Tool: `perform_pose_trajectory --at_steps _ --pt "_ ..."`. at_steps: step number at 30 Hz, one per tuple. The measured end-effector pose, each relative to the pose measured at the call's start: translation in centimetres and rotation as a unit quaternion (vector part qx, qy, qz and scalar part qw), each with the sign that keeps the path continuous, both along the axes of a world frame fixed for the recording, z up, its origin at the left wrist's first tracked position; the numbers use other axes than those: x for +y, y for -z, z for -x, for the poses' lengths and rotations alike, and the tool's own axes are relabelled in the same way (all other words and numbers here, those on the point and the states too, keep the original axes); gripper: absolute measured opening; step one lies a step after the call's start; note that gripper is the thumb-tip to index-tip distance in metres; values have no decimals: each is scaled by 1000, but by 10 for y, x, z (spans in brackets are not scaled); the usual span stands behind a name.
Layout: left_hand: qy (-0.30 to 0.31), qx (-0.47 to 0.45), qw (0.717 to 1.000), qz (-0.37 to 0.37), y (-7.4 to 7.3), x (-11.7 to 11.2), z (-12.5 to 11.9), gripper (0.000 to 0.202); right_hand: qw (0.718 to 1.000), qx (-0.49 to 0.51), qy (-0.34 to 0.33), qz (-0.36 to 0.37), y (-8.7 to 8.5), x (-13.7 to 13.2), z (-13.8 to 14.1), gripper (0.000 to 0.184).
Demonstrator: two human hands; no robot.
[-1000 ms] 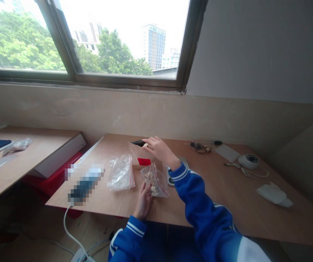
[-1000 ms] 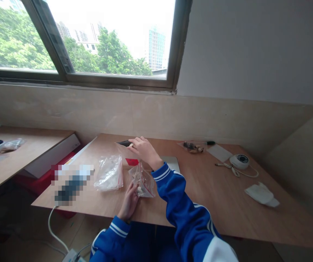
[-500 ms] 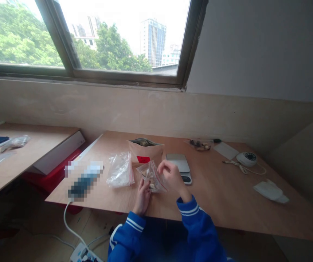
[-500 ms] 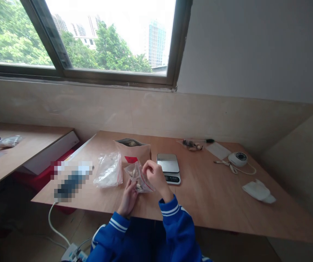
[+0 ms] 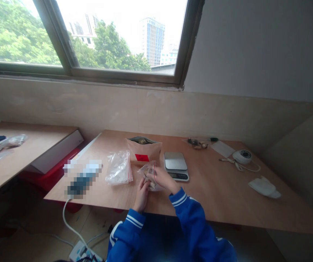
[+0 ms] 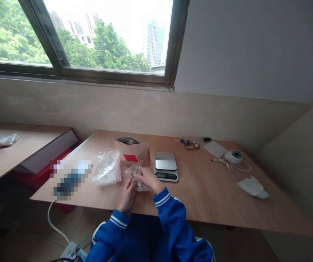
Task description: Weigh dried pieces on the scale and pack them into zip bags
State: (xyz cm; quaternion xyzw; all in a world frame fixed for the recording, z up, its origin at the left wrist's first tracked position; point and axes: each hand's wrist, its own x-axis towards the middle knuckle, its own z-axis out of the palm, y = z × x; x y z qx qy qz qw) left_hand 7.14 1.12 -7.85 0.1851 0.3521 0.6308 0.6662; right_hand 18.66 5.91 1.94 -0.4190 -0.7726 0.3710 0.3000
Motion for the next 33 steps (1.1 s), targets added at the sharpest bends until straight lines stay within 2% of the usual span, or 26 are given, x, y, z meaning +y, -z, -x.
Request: perform_pose_trajectory --at_steps 6,9,13,17,21,23,26,28,30,33 --pt "-7 -3 999 36 7 2 2 37 996 55 68 34 9 -4 -19 16" --pt "-15 -6 999 32 5 2 1 39 994 75 71 39 7 -6 -29 13" --pt "-10 -7 1000 27 1 1 1 41 995 83 30 54 -6 -7 -34 15" --pt "-25 -9 1000 14 -3 0 1 41 999 7 30 45 -30 -11 -39 15" --pt "-19 -12 1000 7 -2 0 3 38 993 -97 65 -18 -61 -13 -45 21" --pt "-37 -22 999 15 -1 2 5 39 986 -123 85 -68 -81 -10 -43 22" --pt "-62 -36 997 38 -1 4 9 37 977 -80 116 -160 -113 4 -30 19" --pt "-54 -37 997 44 -2 5 11 36 964 -26 143 -223 -128 19 -14 17" --pt "-34 -37 998 32 -6 4 11 36 948 -12 165 -272 -132 37 3 15" --pt "-6 -48 999 -1 -13 3 11 35 936 -65 150 -313 -122 55 20 9"
